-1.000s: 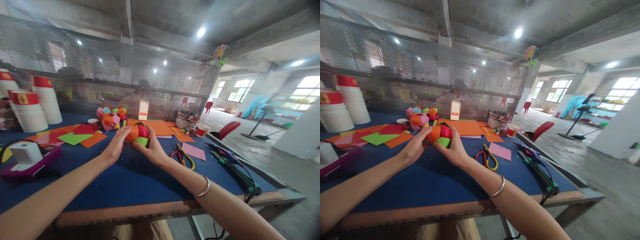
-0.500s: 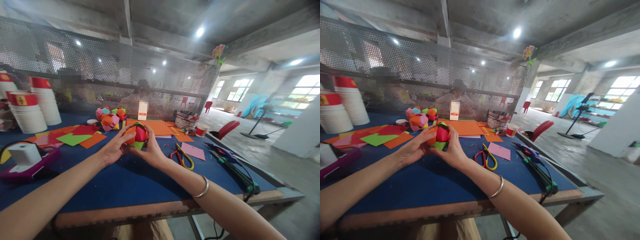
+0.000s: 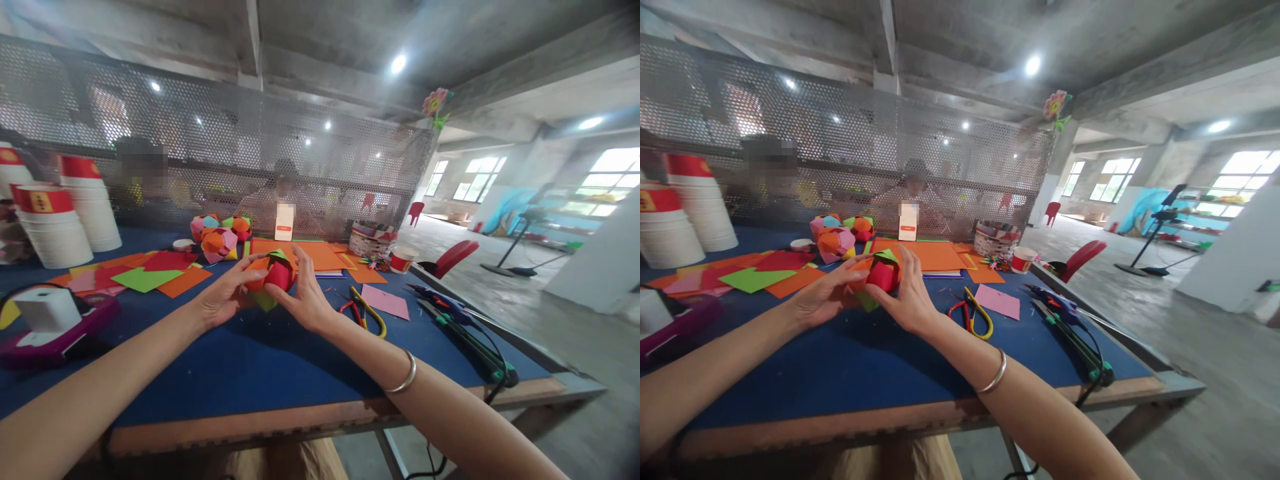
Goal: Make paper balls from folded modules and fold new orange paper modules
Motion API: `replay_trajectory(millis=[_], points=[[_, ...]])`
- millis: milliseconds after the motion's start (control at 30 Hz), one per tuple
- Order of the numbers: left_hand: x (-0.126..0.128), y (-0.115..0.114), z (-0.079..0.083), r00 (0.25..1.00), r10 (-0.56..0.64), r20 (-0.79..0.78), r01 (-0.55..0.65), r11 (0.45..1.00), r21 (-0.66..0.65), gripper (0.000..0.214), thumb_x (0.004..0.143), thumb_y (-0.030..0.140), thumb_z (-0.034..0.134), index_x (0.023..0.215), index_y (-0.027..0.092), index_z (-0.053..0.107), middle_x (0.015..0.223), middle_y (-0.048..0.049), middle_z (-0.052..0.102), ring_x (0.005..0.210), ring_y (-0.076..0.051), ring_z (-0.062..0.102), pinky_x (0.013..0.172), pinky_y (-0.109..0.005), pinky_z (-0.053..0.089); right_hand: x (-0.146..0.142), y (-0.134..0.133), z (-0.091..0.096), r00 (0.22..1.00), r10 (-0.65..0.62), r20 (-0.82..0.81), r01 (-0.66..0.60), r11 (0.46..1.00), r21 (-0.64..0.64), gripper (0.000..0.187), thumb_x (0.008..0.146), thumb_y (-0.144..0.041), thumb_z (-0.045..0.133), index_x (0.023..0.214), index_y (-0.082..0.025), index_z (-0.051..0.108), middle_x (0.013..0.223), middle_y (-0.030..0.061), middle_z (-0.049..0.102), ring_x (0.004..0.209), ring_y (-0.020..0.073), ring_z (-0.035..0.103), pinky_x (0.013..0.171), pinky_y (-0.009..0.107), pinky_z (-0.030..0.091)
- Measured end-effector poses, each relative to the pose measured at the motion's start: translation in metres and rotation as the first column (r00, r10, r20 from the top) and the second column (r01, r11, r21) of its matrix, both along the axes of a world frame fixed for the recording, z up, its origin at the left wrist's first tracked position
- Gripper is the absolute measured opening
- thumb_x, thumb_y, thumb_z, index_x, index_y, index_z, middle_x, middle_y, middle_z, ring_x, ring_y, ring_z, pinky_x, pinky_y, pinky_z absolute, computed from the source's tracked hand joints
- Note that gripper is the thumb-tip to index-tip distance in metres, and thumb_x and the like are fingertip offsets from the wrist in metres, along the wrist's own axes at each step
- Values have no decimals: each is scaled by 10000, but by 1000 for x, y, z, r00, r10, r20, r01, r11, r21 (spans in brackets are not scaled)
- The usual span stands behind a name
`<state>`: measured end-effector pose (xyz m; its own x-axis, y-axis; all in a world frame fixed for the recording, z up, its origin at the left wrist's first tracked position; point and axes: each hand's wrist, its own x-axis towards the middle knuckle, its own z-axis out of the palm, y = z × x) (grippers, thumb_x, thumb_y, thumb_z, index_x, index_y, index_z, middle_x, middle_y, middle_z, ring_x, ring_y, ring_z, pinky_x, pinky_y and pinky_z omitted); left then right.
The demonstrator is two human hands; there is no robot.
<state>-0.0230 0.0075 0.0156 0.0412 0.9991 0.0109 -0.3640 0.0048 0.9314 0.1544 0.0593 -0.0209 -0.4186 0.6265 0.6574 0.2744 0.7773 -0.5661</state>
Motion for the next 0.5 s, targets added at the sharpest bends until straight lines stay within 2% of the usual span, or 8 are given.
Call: replay_trajectory(millis=[167,300,500], points=[[0,0,-2,999,-36,7,36,999,-17,486,747,112,761,1204,233,649,1010,-24,747,768,-169,726,597,-269,611,4,1,5,996,58,69,-67,987,144,881,933,-472,684,1615,-334,143,1618,152,313,1535,331,286,1238,645,284],[0,-2,0,997,-72,18,73,997,-26,483,757,118,770,1211,229,649,1006,-25,749,778,-167,731,625,-270,618,7,0,9,990,105,94,-117,984,136,792,969,-458,636,1614,-308,202,1591,157,352,1512,310,337,1237,606,311],[1,-4,4,997,-73,17,74,996,-41,460,760,109,747,1200,212,663,1016,-30,750,746,-163,723,572,-259,601,9,0,10,990,121,77,-128,987,96,687,1006,-480,564,1603,-316,267,1552,149,396,1471,293,401,1233,588,322]])
